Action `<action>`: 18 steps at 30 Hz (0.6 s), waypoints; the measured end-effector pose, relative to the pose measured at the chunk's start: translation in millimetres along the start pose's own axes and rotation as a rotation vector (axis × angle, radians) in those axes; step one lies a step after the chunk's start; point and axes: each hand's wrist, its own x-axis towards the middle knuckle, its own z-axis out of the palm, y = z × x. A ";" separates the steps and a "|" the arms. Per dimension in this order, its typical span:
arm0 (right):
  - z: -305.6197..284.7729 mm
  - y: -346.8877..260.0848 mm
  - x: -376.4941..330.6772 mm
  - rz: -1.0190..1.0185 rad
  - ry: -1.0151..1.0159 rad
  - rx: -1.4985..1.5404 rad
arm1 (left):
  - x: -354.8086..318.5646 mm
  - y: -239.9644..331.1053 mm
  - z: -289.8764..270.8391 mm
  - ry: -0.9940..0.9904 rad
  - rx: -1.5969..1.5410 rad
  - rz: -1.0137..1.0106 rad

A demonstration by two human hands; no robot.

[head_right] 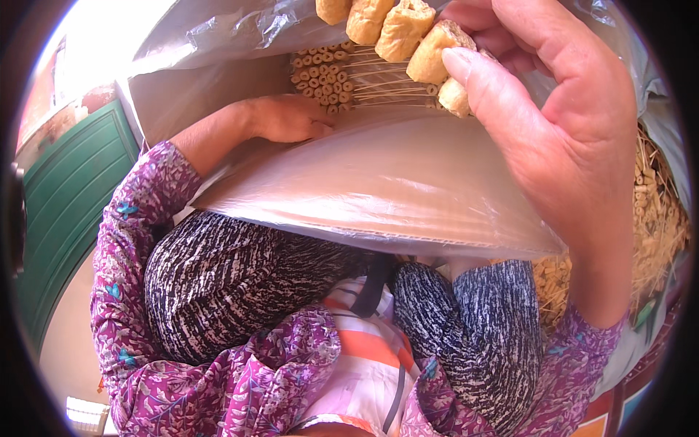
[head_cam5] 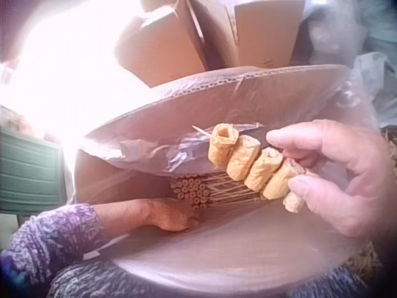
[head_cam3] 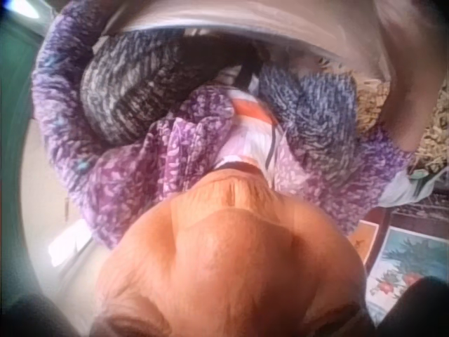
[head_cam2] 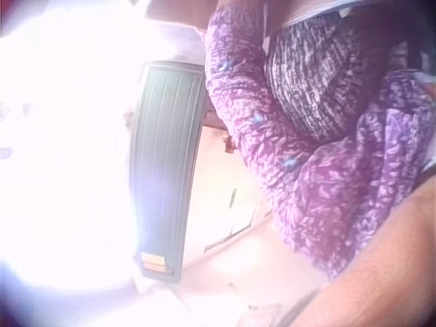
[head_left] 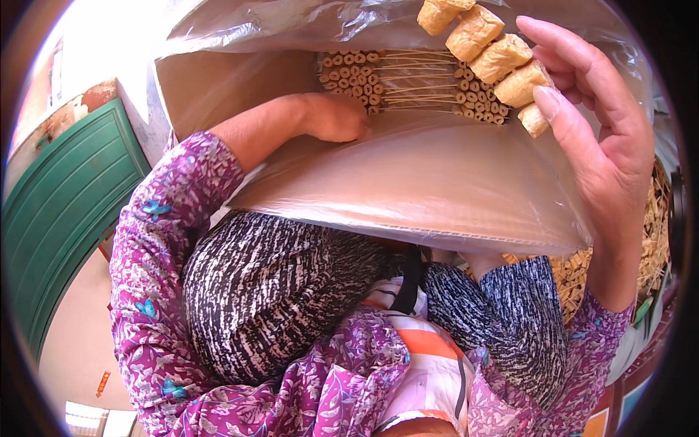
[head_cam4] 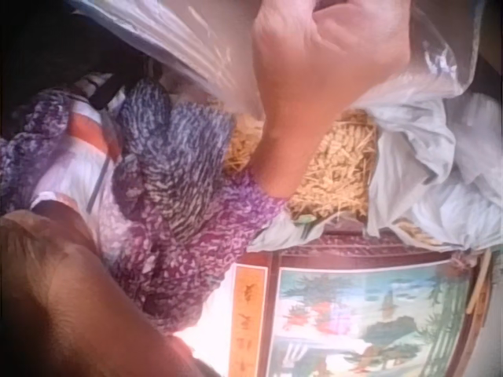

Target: The person threads small cylindrical wooden beads onto thin wooden sticks by hand and arranges the completed skewers in rows inside a cardboard box.

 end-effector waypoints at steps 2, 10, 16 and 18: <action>0.1 0.9 -0.5 -0.021 0.010 -0.036 | -5.4 3.4 -2.0 -0.062 0.113 -0.095; 1.4 -2.6 -0.2 -0.013 0.056 -0.031 | 1.9 -3.9 -6.4 0.052 0.189 -0.395; 3.7 -1.6 1.6 -0.023 0.047 -0.061 | 1.1 0.9 -6.7 -0.028 0.254 -0.386; 2.1 1.4 1.2 -0.015 0.048 -0.061 | 1.1 3.6 -6.4 -0.065 0.274 -0.394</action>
